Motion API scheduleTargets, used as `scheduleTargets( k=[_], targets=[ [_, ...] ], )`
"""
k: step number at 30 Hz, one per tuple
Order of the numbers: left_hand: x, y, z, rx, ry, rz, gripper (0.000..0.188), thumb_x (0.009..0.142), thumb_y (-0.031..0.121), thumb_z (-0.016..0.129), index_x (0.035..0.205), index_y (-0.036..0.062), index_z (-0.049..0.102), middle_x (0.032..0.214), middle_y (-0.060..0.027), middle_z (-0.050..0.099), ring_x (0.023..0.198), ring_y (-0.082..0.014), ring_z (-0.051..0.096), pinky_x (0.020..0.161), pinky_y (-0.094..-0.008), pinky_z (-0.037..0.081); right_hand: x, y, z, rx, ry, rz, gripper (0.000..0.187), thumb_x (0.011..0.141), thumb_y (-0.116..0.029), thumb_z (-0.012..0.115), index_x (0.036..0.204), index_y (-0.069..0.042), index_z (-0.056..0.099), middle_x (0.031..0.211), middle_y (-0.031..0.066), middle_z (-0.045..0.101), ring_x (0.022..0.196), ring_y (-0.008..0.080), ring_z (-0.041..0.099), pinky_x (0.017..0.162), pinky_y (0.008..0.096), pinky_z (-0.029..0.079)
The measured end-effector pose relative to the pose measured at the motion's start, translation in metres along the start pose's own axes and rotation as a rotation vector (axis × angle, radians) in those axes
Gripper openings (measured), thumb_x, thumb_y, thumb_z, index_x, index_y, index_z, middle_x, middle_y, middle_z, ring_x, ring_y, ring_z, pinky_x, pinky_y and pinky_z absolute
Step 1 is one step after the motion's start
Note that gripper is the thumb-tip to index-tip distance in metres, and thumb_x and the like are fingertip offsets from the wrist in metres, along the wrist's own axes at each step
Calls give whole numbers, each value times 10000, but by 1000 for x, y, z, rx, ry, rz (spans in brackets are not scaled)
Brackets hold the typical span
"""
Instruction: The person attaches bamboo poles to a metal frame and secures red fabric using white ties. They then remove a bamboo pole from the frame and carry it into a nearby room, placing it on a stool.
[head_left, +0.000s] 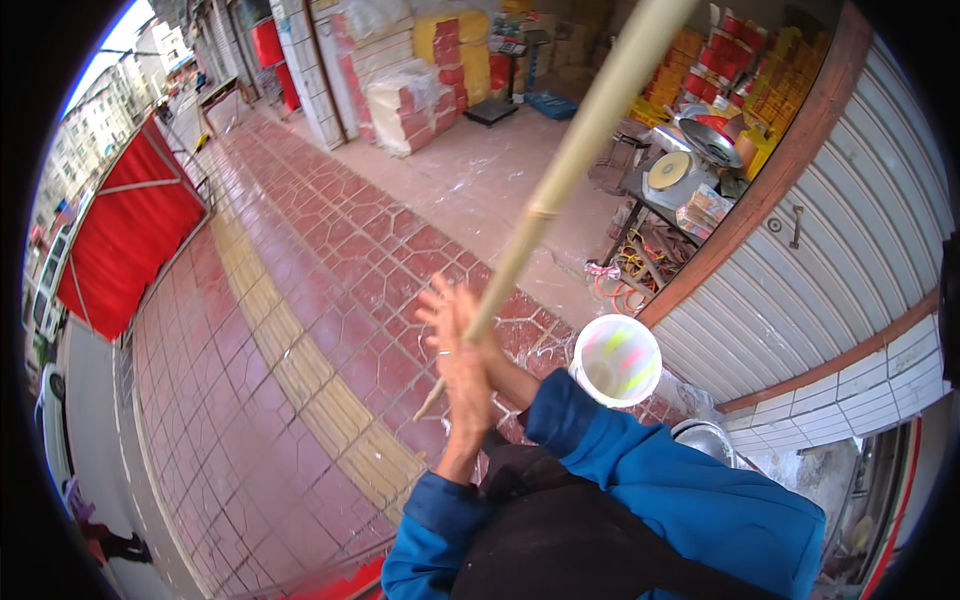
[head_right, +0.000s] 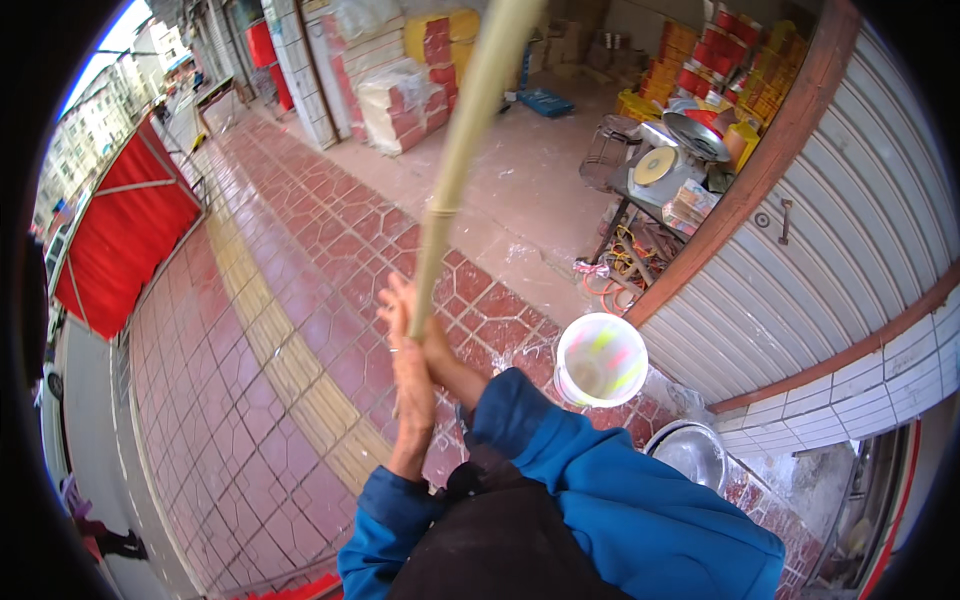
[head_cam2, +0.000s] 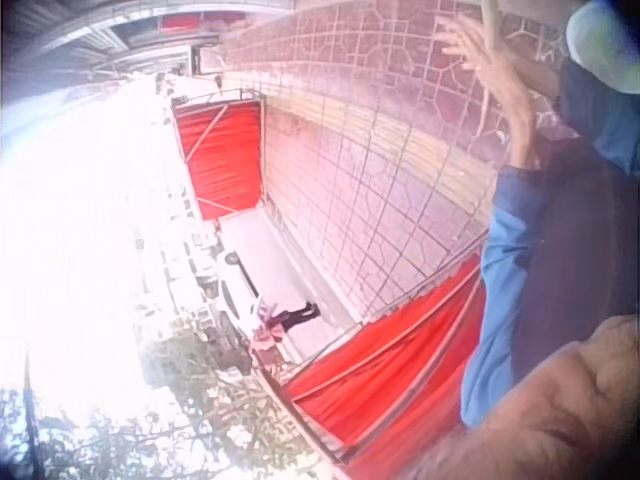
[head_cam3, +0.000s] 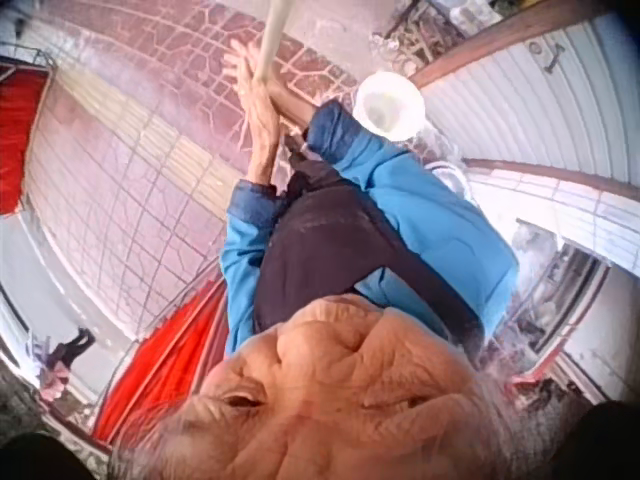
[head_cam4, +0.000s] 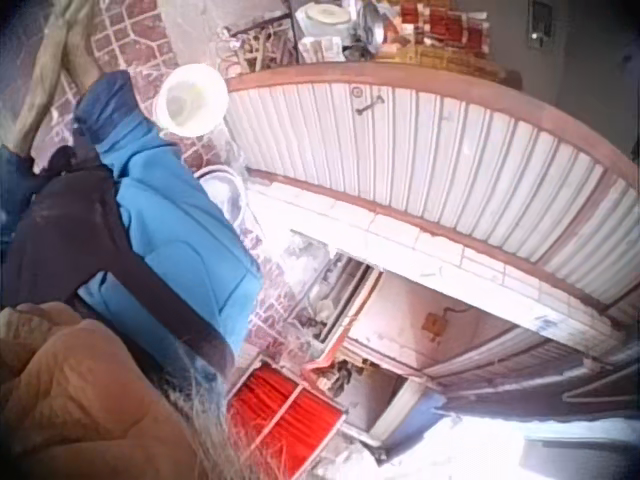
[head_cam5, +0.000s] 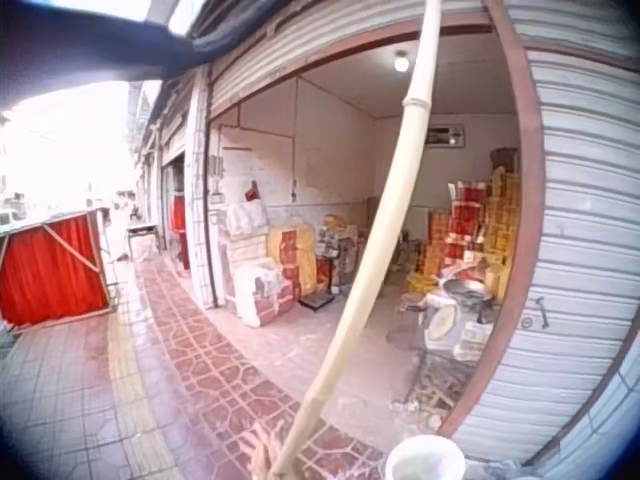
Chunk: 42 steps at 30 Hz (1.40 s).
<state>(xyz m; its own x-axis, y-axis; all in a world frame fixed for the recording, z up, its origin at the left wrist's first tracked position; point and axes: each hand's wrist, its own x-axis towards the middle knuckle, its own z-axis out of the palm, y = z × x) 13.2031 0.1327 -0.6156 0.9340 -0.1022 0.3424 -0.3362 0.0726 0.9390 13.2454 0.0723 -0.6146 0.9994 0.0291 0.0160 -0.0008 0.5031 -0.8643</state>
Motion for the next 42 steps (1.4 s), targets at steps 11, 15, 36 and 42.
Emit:
scheduleTargets(
  k=[11, 15, 36, 42],
  targets=[
    [240, -68, -110, 185, 270, -243, 520, 1007, 334, 223, 1381, 12, 386, 1453, -153, 312, 1355, -264, 267, 1097, -368, 213, 242, 55, 68, 226, -221, 161, 452, 982, -485, 327, 1108, -83, 493, 932, -20, 502, 905, 76, 425, 854, 278, 374],
    [277, -93, -106, 222, 128, -25, 557, 1003, 392, 238, 1440, 47, 260, 1471, -147, 281, 1375, -271, 232, 1116, -385, 175, 332, 68, 44, -213, -137, -207, 565, 926, -229, 525, 1425, -96, 298, 1460, 177, 300, 1293, 341, 383, 1010, 408, 362],
    [705, -254, -301, 306, 66, -23, 526, 999, 368, 266, 1386, 32, 383, 1455, -164, 323, 1381, -276, 228, 1120, -362, 161, 763, 133, 150, 317, -53, 156, 631, 955, -537, 334, 1445, -149, 242, 1433, 152, 357, 1304, 263, 366, 935, 327, 401],
    [853, -321, -403, 333, 283, -206, 457, 970, 306, 338, 1272, 21, 527, 1379, -226, 419, 1247, -332, 429, 1041, -376, 307, 919, 183, 210, 410, -83, 322, 490, 958, -513, 379, 1198, -103, 499, 1073, 28, 556, 972, 115, 514, 865, 272, 422]
  ],
)
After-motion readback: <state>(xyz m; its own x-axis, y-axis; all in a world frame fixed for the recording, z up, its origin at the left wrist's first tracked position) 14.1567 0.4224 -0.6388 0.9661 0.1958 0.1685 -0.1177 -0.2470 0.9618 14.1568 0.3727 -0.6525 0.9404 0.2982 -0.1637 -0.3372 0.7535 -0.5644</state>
